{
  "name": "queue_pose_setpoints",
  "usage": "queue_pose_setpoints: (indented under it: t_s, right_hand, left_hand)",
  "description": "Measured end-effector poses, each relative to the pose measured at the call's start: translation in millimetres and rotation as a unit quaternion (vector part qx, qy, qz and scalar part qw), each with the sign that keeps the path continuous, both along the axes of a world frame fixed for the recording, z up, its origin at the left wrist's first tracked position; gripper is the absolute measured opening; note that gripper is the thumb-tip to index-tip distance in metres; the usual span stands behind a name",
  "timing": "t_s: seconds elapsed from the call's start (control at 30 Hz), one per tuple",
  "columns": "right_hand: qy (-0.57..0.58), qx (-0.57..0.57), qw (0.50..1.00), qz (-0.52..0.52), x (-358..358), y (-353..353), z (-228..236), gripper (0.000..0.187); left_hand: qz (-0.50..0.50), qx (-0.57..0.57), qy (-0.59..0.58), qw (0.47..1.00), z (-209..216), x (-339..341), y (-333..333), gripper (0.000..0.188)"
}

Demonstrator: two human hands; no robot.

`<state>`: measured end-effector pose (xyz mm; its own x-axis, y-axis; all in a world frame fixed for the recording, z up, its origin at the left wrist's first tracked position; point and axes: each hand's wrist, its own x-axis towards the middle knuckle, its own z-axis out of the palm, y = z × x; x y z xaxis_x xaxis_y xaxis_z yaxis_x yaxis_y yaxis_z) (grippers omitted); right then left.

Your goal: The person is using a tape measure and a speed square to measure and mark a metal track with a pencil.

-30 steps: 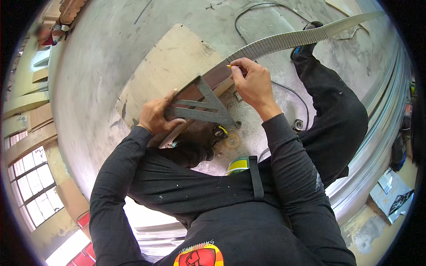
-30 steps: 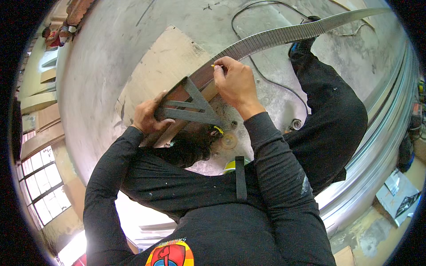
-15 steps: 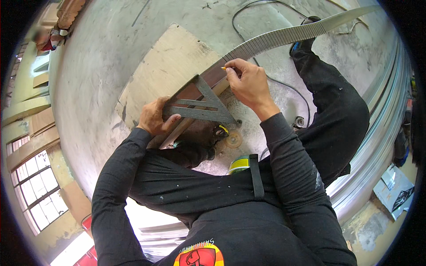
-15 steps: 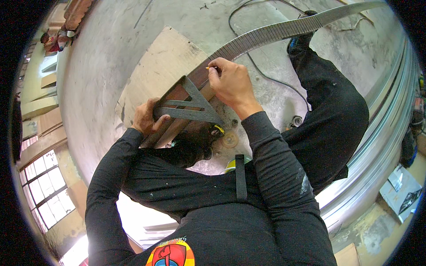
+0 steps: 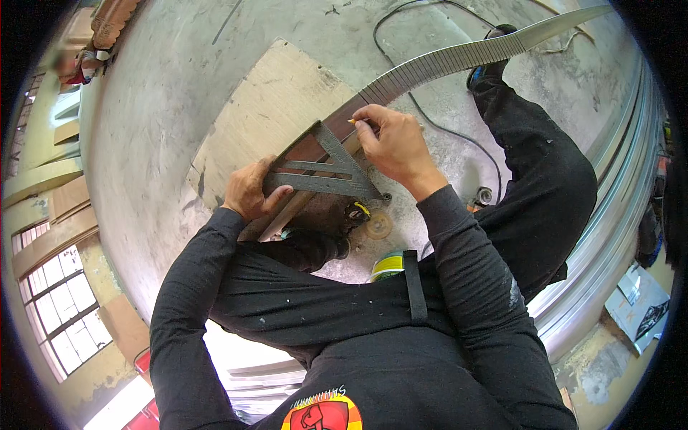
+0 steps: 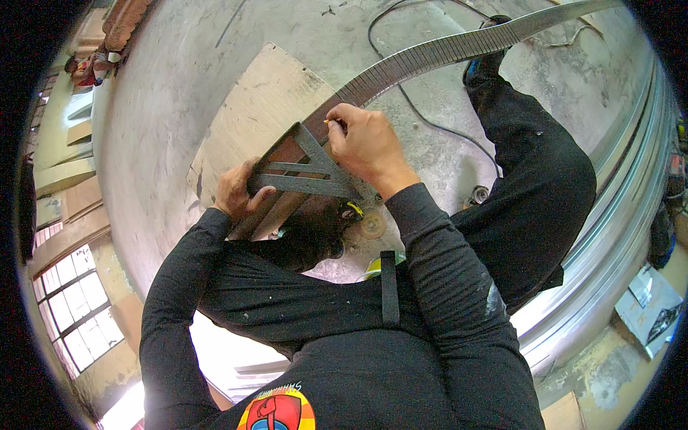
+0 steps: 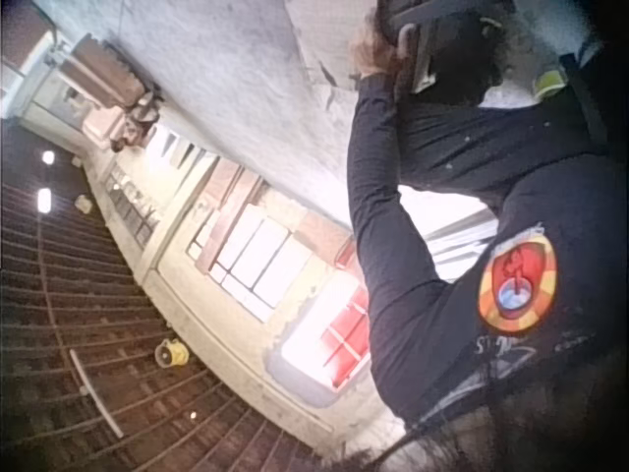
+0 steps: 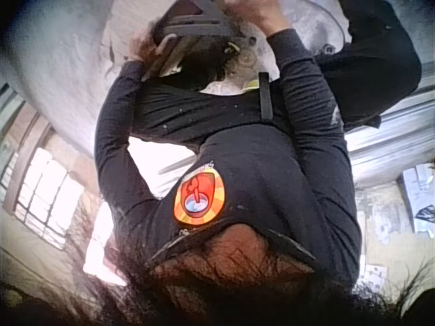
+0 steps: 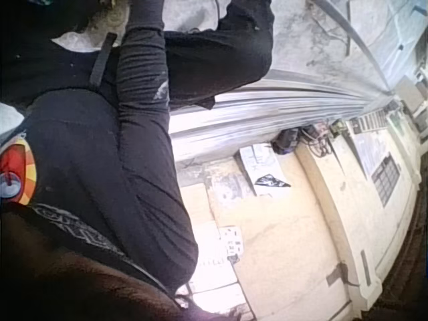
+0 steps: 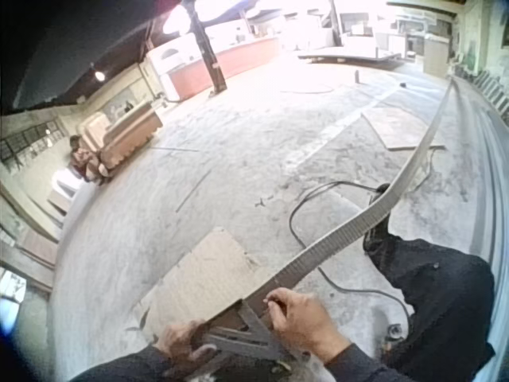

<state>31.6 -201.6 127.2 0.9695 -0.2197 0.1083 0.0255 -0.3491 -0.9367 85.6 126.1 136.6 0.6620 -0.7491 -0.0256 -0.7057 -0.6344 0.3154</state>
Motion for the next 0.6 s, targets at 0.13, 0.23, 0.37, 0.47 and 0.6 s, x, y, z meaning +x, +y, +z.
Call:
queue_pose_setpoints:
  t_s: [0.13, 0.23, 0.37, 0.47, 0.6]
  right_hand:
    - [0.013, -0.032, 0.999, 0.011, -1.9, 2.6, -1.6, 0.018]
    - [0.018, -0.04, 0.999, 0.016, -2.5, 4.3, -3.5, 0.018]
    - [0.015, -0.039, 0.999, 0.026, -4.4, 6.3, -3.4, 0.016]
    - [0.041, -0.071, 0.995, 0.051, -6.5, 8.8, -1.1, 0.018]
    - [0.043, -0.088, 0.993, 0.063, -7.8, 10.5, -1.3, 0.017]
  left_hand:
    - [-0.005, 0.004, -0.013, 1.0, -4.7, 1.3, 2.5, 0.066]
    - [-0.008, 0.001, -0.017, 1.0, -4.8, 1.4, 2.6, 0.066]
    - [-0.005, 0.006, -0.008, 1.0, -2.5, 1.2, 0.4, 0.065]
    - [-0.001, 0.002, -0.005, 1.0, -0.9, 0.9, -0.7, 0.064]
    - [-0.002, -0.001, -0.007, 1.0, 0.3, 1.0, -2.1, 0.063]
